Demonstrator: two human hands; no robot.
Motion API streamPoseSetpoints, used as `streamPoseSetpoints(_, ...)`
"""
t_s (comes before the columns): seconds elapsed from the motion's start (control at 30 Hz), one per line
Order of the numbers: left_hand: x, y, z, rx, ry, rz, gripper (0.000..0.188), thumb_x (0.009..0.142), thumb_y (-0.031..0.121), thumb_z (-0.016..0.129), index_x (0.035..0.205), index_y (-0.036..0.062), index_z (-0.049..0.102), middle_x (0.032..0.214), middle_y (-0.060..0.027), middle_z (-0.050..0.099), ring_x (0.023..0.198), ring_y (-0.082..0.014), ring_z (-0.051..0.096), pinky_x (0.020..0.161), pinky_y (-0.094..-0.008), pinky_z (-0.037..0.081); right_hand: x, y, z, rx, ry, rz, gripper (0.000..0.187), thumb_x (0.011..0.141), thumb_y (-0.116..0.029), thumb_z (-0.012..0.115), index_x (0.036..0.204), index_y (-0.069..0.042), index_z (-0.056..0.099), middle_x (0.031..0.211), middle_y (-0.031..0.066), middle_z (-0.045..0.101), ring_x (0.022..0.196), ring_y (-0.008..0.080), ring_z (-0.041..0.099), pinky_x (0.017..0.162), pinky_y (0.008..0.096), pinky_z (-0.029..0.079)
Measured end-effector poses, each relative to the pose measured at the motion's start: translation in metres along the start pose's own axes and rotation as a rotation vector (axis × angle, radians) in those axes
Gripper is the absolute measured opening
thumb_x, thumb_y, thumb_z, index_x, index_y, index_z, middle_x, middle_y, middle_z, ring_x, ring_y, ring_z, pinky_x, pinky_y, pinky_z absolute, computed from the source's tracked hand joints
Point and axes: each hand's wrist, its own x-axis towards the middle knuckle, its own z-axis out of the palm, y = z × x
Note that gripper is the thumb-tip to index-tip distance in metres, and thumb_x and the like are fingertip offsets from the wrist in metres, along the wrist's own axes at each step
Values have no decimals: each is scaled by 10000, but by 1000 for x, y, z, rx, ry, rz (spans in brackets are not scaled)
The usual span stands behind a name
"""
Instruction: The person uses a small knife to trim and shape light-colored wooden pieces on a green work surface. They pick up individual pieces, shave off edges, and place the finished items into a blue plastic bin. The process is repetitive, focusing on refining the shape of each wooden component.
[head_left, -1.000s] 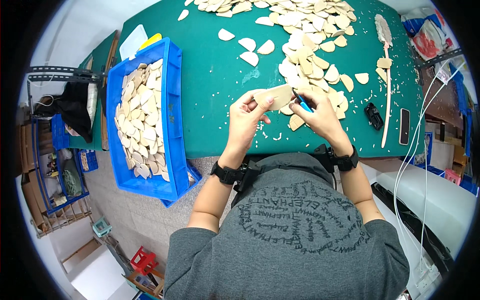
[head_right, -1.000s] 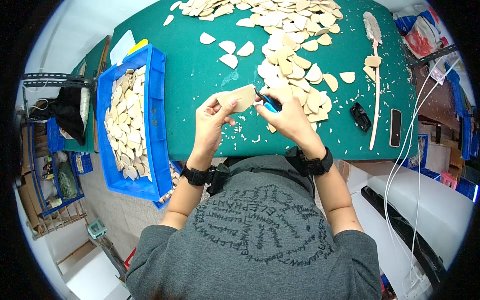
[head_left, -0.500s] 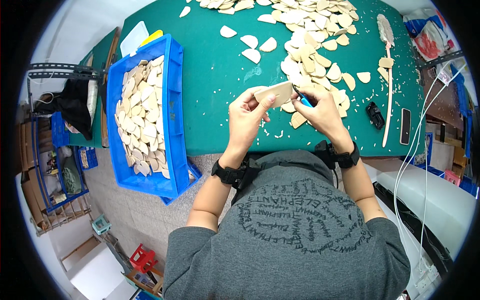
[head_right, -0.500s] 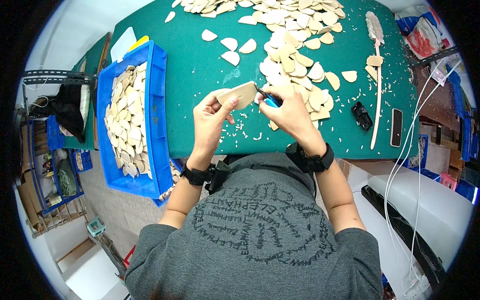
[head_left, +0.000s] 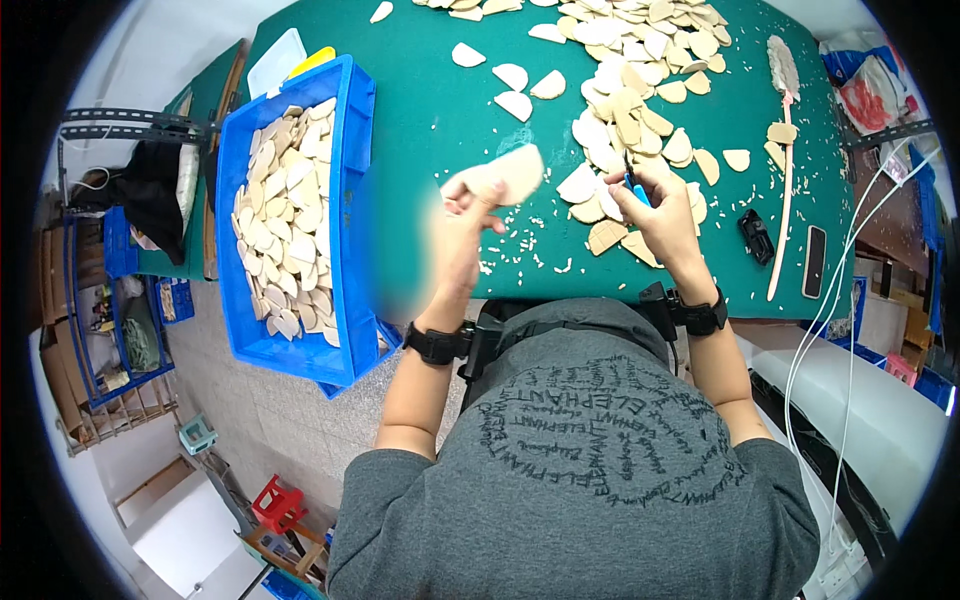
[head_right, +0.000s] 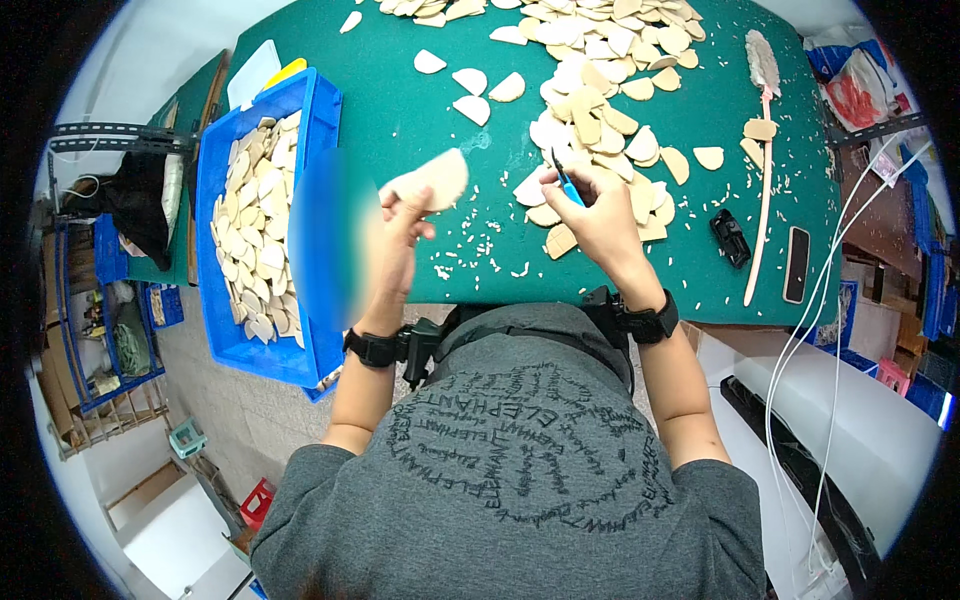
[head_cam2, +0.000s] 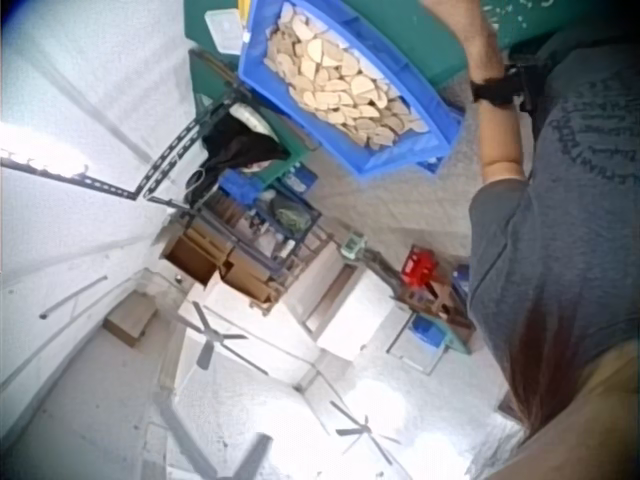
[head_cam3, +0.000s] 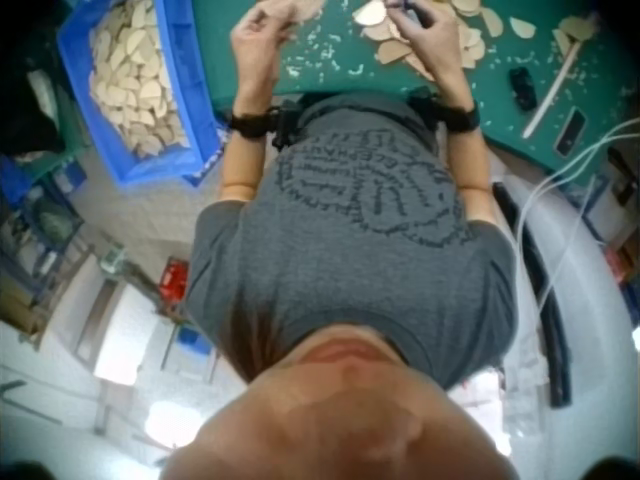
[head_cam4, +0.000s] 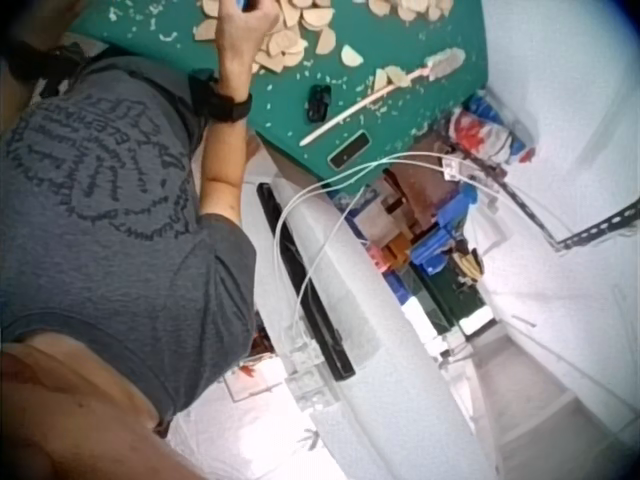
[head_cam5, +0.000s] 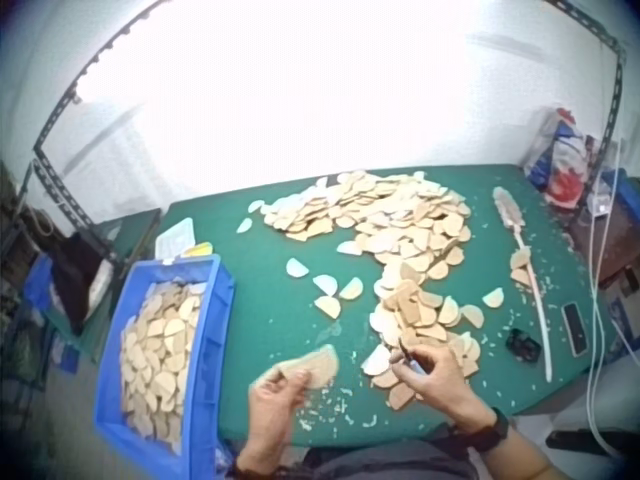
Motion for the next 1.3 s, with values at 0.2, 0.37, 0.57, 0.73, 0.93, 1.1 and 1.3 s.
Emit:
streamPoseSetpoints(0.2, 68, 22, -80, -436, 565, 222, 458, 912, 330, 596, 1231, 19, 491, 1138, -96, 587, 949, -147, 570, 683, -249, 484, -14, 8, -19, 38, 52, 67, 164, 833, -108, 652, 943, 13, 648, 788, -12, 599, 686, 30, 511, 597, 183, 404)
streamPoseSetpoints(0.37, 89, -97, 14, 846, -57, 128, 582, 815, 443, 664, 1211, 27, 569, 1137, -106, 589, 962, -228, 564, 818, -351, 469, -20, 18, -30, -22, 76, 90, 149, 823, -108, 654, 917, 9, 653, 750, -27, 585, 677, 28, 508, 592, 188, 397)
streamPoseSetpoints(0.57, 77, -166, 67, 1202, -138, 372, 389, 799, 299, 695, 1051, 12, 619, 1038, -165, 640, 998, -312, 596, 879, -385, 463, -29, 25, -39, -36, 118, 119, 170, 821, -116, 656, 941, 4, 668, 764, 3, 625, 694, 46, 552, 630, 200, 446)
streamPoseSetpoints(0.73, 62, -145, 63, 600, -214, 96, 235, 836, 107, 671, 1037, -8, 630, 980, -99, 686, 864, -173, 652, 762, -249, 509, -29, 31, -40, -179, 108, 69, 243, 789, -168, 671, 964, 1, 675, 815, 94, 684, 719, 128, 635, 663, 268, 496)
streamPoseSetpoints(0.93, 6, -60, 85, 126, -278, -43, 290, 844, 95, 682, 1106, -19, 637, 1021, -88, 669, 903, -117, 626, 810, -242, 502, -24, 14, -45, -367, -1, 5, 320, 771, -222, 660, 1016, -15, 663, 823, 163, 668, 727, 245, 656, 686, 321, 500)
streamPoseSetpoints(1.1, -17, -42, 95, 237, -216, 43, 278, 817, 115, 719, 1055, -17, 663, 978, -82, 677, 874, -116, 630, 783, -246, 513, -23, 14, -47, -326, -58, -53, 332, 759, -224, 664, 1029, -31, 658, 810, 154, 666, 721, 263, 649, 681, 337, 496)
streamPoseSetpoints(1.3, -28, -43, 106, 265, -196, 110, 278, 818, 111, 716, 1061, -15, 665, 982, -87, 679, 880, -118, 632, 778, -244, 514, -24, 16, -58, -290, -98, -145, 294, 755, -197, 661, 1000, -33, 660, 801, 151, 665, 700, 252, 645, 664, 329, 495)
